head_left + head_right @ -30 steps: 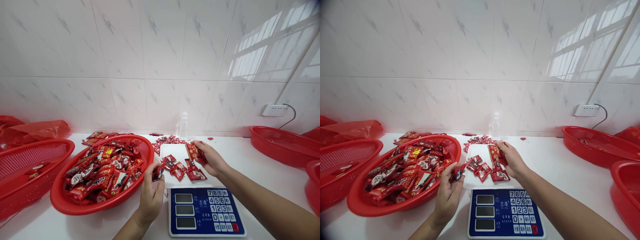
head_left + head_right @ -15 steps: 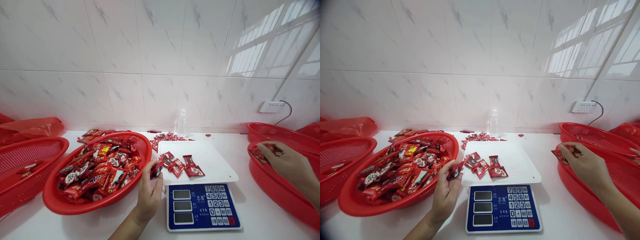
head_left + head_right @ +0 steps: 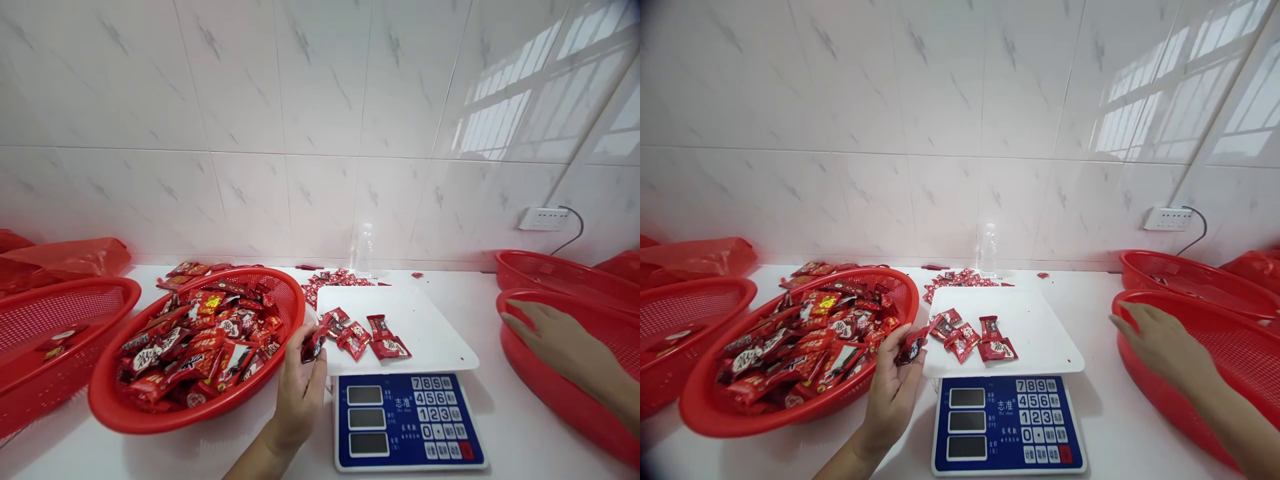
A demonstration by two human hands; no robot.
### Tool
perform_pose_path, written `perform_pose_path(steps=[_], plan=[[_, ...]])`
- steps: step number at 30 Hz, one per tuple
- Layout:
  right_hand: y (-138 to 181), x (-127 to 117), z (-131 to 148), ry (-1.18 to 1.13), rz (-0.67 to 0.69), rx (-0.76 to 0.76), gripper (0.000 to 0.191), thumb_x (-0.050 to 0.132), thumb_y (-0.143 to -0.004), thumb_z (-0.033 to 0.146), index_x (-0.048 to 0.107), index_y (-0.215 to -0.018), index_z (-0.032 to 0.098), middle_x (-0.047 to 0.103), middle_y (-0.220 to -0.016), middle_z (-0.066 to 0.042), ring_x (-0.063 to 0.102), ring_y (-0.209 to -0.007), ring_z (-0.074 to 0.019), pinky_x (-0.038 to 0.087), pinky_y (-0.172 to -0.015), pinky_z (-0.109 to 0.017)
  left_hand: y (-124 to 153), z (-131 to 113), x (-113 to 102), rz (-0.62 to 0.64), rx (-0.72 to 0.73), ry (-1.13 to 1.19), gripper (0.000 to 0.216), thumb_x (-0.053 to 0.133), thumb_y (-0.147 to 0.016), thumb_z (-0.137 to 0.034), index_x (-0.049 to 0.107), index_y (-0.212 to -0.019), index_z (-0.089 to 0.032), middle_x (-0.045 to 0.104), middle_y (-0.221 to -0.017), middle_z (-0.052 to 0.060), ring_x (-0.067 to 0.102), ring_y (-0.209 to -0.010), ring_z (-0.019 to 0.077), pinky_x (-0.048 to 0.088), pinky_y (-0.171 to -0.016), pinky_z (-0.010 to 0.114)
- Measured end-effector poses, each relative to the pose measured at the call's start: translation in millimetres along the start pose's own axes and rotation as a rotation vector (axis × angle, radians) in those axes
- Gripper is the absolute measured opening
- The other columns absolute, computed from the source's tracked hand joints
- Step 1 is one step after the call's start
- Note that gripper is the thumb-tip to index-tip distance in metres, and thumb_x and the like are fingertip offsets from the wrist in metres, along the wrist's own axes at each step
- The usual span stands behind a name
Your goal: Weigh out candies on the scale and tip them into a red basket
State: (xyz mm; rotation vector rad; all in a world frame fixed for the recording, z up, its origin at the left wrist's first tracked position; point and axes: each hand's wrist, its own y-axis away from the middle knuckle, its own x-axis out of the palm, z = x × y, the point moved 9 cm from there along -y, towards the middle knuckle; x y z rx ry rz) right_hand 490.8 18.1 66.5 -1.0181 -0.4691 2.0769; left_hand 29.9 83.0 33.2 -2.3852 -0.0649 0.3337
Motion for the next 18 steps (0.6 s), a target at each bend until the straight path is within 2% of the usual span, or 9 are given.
perform_pose_path(steps=[2,4,6,8,10,13,16,18], plan=[[8.6,35.1,29.0,0.003,0.158,-0.023,0.048,0.057,-0.079,0.059,0.070,-0.106,0.022,0.067,-0.116,-0.012,0.063,-0.105,-0.0290,0.053,-0.084,-0.044,-0.4,-2.6,-0.3,-0.003,0.010,-0.001,0.040,0.050,-0.093,-0.020,0.040,-0.132,-0.027,0.056,-0.122,0.006,0.054,-0.114,0.0189,0.044,-0.101,0.036],[29.2,81.1,67.0,-0.071,0.410,-0.016,0.057,0.053,-0.082,0.060,0.058,-0.127,0.027,0.056,-0.135,-0.010,0.059,-0.115,-0.0305,0.053,-0.088,-0.046,-0.9,-4.9,-0.4,-0.003,0.021,-0.007,0.040,0.049,-0.093,-0.020,0.040,-0.132,-0.027,0.056,-0.122,0.007,0.054,-0.114,0.0184,0.045,-0.100,0.035],[59.5,127.1,112.7,-0.136,0.696,-0.049,0.061,0.044,-0.088,0.059,0.041,-0.141,0.029,0.038,-0.150,-0.009,0.044,-0.132,-0.0292,0.043,-0.103,-0.048,-1.2,-5.9,-0.7,-0.007,0.028,-0.021,0.040,0.049,-0.093,-0.020,0.040,-0.131,-0.026,0.055,-0.123,0.007,0.054,-0.114,0.0185,0.045,-0.100,0.035],[87.0,162.1,155.3,-0.104,0.901,-0.149,0.071,0.040,-0.089,0.062,0.029,-0.148,0.025,0.022,-0.157,-0.010,0.019,-0.144,-0.0269,0.023,-0.115,-0.048,-1.2,-4.9,-1.1,-0.009,0.030,-0.035,0.040,0.049,-0.093,-0.020,0.040,-0.131,-0.026,0.055,-0.123,0.008,0.054,-0.115,0.0195,0.045,-0.100,0.037],[99.0,185.7,182.5,-0.069,0.958,-0.197,0.079,0.043,-0.084,0.069,0.025,-0.149,0.027,0.013,-0.159,-0.011,0.006,-0.146,-0.0295,0.018,-0.114,-0.054,-1.2,-2.7,-1.2,-0.006,0.025,-0.044,0.040,0.049,-0.093,-0.021,0.039,-0.132,-0.025,0.054,-0.124,0.008,0.054,-0.115,0.0206,0.044,-0.101,0.039],[100.6,212.9,204.1,-0.017,0.961,-0.251,0.085,0.046,-0.077,0.076,0.025,-0.148,0.034,0.007,-0.160,-0.012,-0.004,-0.145,-0.0358,0.009,-0.108,-0.068,-1.7,-0.6,-2.2,-0.008,0.024,-0.051,0.040,0.049,-0.093,-0.022,0.040,-0.132,-0.024,0.054,-0.124,0.009,0.054,-0.115,0.0220,0.044,-0.100,0.041],[97.3,232.0,215.4,0.027,0.943,-0.313,0.084,0.044,-0.076,0.078,0.030,-0.147,0.035,0.010,-0.159,-0.014,-0.003,-0.144,-0.0409,0.006,-0.103,-0.074,-2.2,-2.2,-3.5,-0.017,0.032,-0.058,0.040,0.049,-0.093,-0.022,0.040,-0.132,-0.024,0.054,-0.124,0.010,0.054,-0.115,0.0225,0.044,-0.100,0.041],[96.3,239.1,222.5,0.045,0.924,-0.362,0.081,0.045,-0.076,0.077,0.037,-0.144,0.033,0.020,-0.157,-0.014,0.004,-0.143,-0.0435,0.008,-0.102,-0.074,-2.2,-4.2,-3.1,-0.012,0.033,-0.052,0.041,0.049,-0.093,-0.022,0.039,-0.132,-0.024,0.055,-0.123,0.010,0.055,-0.114,0.0223,0.045,-0.099,0.041]])
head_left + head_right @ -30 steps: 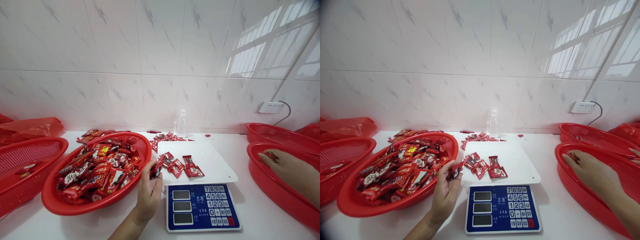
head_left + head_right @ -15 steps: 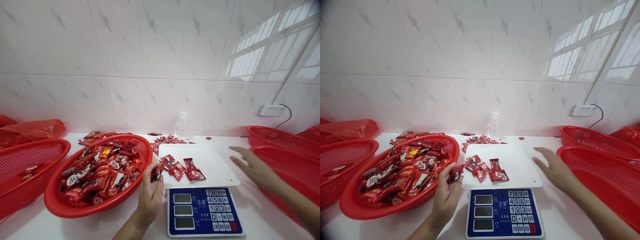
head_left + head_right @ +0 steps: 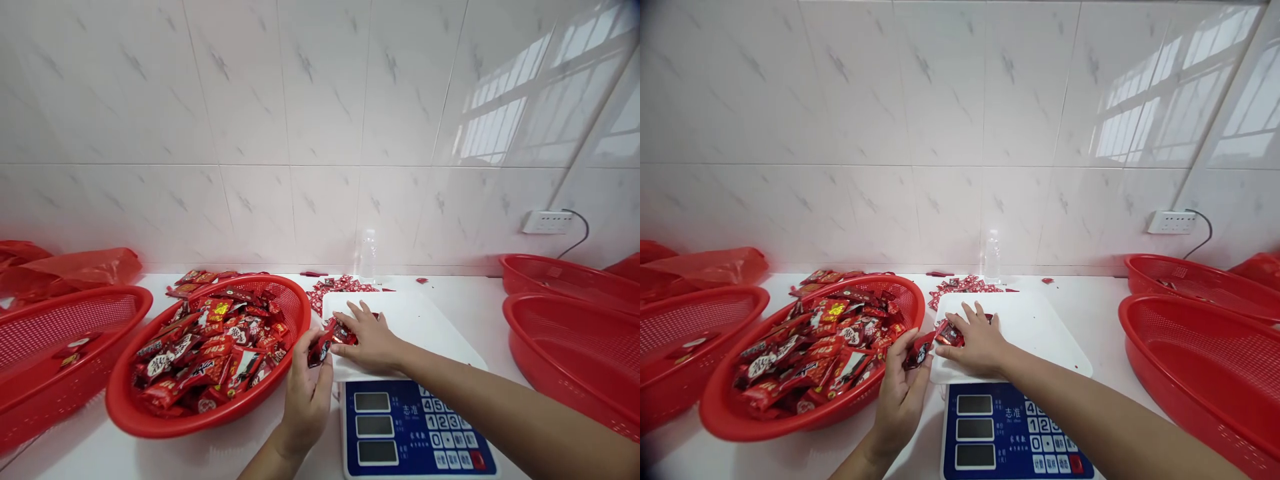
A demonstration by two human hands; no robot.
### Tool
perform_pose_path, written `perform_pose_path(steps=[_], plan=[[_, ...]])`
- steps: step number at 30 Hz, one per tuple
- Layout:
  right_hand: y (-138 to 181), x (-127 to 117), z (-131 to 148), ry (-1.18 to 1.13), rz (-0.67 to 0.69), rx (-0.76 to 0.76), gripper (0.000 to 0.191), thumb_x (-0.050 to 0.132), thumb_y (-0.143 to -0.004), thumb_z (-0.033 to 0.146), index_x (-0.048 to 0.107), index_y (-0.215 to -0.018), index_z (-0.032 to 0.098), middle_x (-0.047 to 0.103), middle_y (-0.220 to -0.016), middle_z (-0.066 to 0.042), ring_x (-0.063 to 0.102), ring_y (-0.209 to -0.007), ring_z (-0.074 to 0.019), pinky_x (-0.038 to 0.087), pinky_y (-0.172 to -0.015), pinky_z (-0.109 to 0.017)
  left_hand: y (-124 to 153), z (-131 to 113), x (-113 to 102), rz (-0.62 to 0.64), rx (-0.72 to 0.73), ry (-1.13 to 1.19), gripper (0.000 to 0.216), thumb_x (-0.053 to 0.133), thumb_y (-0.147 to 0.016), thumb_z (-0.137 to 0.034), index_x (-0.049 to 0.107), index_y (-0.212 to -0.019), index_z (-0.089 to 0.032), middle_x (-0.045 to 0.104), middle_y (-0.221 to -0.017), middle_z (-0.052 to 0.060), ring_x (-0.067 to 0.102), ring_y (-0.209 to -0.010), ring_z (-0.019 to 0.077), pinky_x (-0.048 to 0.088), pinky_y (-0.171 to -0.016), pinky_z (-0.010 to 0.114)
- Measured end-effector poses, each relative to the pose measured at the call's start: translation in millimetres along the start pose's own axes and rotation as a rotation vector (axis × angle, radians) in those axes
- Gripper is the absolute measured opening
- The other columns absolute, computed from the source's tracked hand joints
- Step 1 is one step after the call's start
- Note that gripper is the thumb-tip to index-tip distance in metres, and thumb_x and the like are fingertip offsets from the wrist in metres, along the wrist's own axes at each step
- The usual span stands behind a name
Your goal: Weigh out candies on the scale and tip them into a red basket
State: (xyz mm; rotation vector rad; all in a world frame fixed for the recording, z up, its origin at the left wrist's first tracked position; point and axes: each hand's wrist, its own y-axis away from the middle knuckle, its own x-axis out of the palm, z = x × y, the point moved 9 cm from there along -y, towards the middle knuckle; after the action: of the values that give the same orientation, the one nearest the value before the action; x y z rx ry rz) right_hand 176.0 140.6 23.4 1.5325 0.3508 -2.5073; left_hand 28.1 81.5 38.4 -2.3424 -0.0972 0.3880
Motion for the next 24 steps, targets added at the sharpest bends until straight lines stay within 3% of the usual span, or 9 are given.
perform_pose_path(steps=[4,7,12,16,20,24], plan=[[-6.2,-1.8,13.2,0.055,-0.066,-0.083,0.060,0.048,-0.084,0.061,0.048,-0.136,0.031,0.047,-0.144,-0.010,0.034,-0.135,-0.0343,0.023,-0.106,-0.059,0.8,-4.2,0.8,0.006,0.002,0.036,0.039,0.049,-0.093,-0.021,0.040,-0.131,-0.023,0.056,-0.120,0.010,0.057,-0.111,0.0212,0.048,-0.096,0.038],[-7.0,-5.3,16.8,0.080,-0.123,-0.116,0.049,0.049,-0.088,0.050,0.052,-0.131,0.028,0.057,-0.133,-0.009,0.048,-0.122,-0.0278,0.031,-0.102,-0.048,1.7,-3.5,1.2,0.005,-0.003,0.043,0.039,0.049,-0.093,-0.020,0.040,-0.130,-0.024,0.057,-0.120,0.009,0.058,-0.110,0.0198,0.048,-0.096,0.036],[-5.3,-10.3,10.8,0.074,-0.197,-0.123,0.040,0.051,-0.088,0.042,0.058,-0.122,0.021,0.066,-0.113,-0.011,0.056,-0.107,-0.0280,0.042,-0.085,-0.039,1.8,-0.7,1.9,0.010,0.006,0.035,0.041,0.050,-0.092,-0.019,0.039,-0.132,-0.026,0.057,-0.122,0.008,0.056,-0.112,0.0195,0.047,-0.097,0.037],[-5.1,-17.1,2.8,0.013,-0.256,-0.109,0.033,0.052,-0.088,0.040,0.060,-0.116,0.022,0.069,-0.104,-0.009,0.063,-0.093,-0.0254,0.045,-0.074,-0.034,0.6,0.4,3.0,0.023,0.009,0.045,0.042,0.050,-0.092,-0.019,0.039,-0.132,-0.024,0.057,-0.122,0.009,0.056,-0.113,0.0206,0.047,-0.098,0.038],[-7.2,-37.4,-10.1,-0.098,-0.375,-0.073,0.032,0.054,-0.088,0.039,0.060,-0.115,0.024,0.070,-0.106,-0.007,0.065,-0.094,-0.0246,0.047,-0.077,-0.035,-0.3,1.5,1.7,0.008,0.000,0.038,0.042,0.051,-0.091,-0.019,0.040,-0.131,-0.021,0.058,-0.121,0.011,0.058,-0.112,0.0223,0.047,-0.097,0.040],[-0.8,-74.4,-31.3,-0.211,-0.547,-0.009,0.036,0.054,-0.087,0.043,0.058,-0.116,0.024,0.070,-0.108,-0.005,0.066,-0.095,-0.0214,0.048,-0.081,-0.033,-0.9,2.1,1.6,0.000,0.006,0.029,0.042,0.051,-0.091,-0.020,0.041,-0.131,-0.022,0.059,-0.121,0.010,0.057,-0.112,0.0219,0.047,-0.098,0.039]])
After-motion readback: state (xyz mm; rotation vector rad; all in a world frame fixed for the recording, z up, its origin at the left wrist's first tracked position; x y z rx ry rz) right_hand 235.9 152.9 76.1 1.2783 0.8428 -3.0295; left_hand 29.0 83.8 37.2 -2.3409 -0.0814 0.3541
